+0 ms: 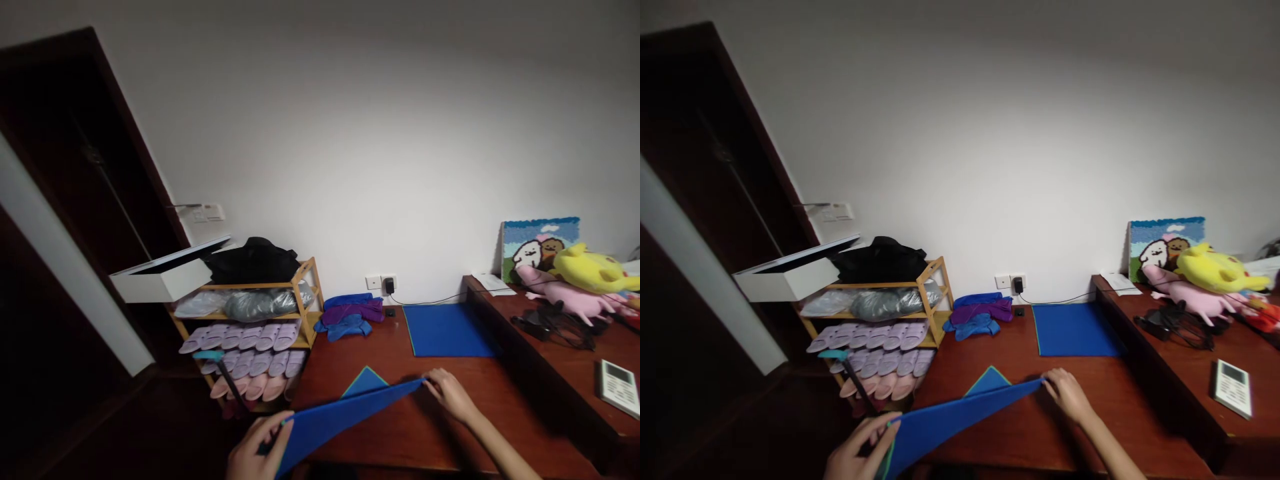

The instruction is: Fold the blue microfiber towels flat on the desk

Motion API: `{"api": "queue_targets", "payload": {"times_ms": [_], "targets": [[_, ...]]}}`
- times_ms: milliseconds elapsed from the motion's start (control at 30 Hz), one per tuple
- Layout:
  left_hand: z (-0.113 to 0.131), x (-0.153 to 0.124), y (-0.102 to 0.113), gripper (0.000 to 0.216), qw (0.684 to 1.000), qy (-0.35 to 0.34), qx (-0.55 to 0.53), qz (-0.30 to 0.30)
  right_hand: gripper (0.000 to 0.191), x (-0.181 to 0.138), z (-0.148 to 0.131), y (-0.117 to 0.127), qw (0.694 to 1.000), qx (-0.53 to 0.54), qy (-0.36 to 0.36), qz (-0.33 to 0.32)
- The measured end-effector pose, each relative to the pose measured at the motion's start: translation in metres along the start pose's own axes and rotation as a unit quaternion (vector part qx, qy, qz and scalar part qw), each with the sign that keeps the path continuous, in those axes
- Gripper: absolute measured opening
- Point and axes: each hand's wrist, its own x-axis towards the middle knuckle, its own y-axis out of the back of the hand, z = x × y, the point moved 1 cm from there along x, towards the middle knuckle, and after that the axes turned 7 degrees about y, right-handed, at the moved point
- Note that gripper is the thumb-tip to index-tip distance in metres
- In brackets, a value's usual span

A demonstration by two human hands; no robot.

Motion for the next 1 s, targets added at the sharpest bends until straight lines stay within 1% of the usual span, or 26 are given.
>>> {"api": "queue_targets", "payload": {"times_ms": [100,200,300,400,467,567,667,767,833,900,967,1000], "targets": [[0.005,0.027,0.018,0.052,0.999,0.042,-0.018,0.005,0.04,-0.001,-0.018,0.055,0.996,0.066,0.043,0.035],[0.012,0.053,0.027,0.056,0.996,0.063,-0.054,0.011,0.042,-0.004,-0.041,0.115,0.99,0.115,0.051,0.067],[0.019,0.071,0.029,0.054,0.995,0.057,-0.085,-0.001,0.044,-0.012,-0.065,0.169,0.982,0.155,0.048,0.097],[0.026,0.074,0.024,0.053,0.992,0.058,-0.112,-0.021,0.046,-0.028,-0.084,0.207,0.976,0.18,0.031,0.122],[0.031,0.07,0.021,0.053,0.989,0.057,-0.133,-0.035,0.046,-0.043,-0.092,0.222,0.974,0.184,0.012,0.134],[0.038,0.058,0.017,0.05,0.982,0.054,-0.165,-0.074,0.044,-0.07,-0.097,0.234,0.972,0.177,-0.013,0.151],[0.042,0.048,0.014,0.049,0.977,0.058,-0.174,-0.111,0.043,-0.097,-0.093,0.243,0.973,0.151,-0.037,0.172],[0.05,0.045,0.006,0.045,0.979,0.041,-0.157,-0.121,0.047,-0.12,-0.084,0.252,0.967,0.136,-0.097,0.193],[0.058,0.048,-0.004,0.042,0.979,0.017,-0.157,-0.126,0.054,-0.131,-0.076,0.257,0.957,0.156,-0.158,0.187],[0.07,0.054,-0.019,0.039,0.977,-0.01,-0.167,-0.132,0.064,-0.136,-0.066,0.26,0.943,0.195,-0.209,0.173],[0.082,0.063,-0.04,0.037,0.972,-0.016,-0.182,-0.145,0.069,-0.134,-0.051,0.262,0.929,0.233,-0.232,0.171],[0.088,0.068,-0.052,0.037,0.969,-0.006,-0.192,-0.158,0.07,-0.131,-0.041,0.262,0.922,0.251,-0.235,0.177]]}}
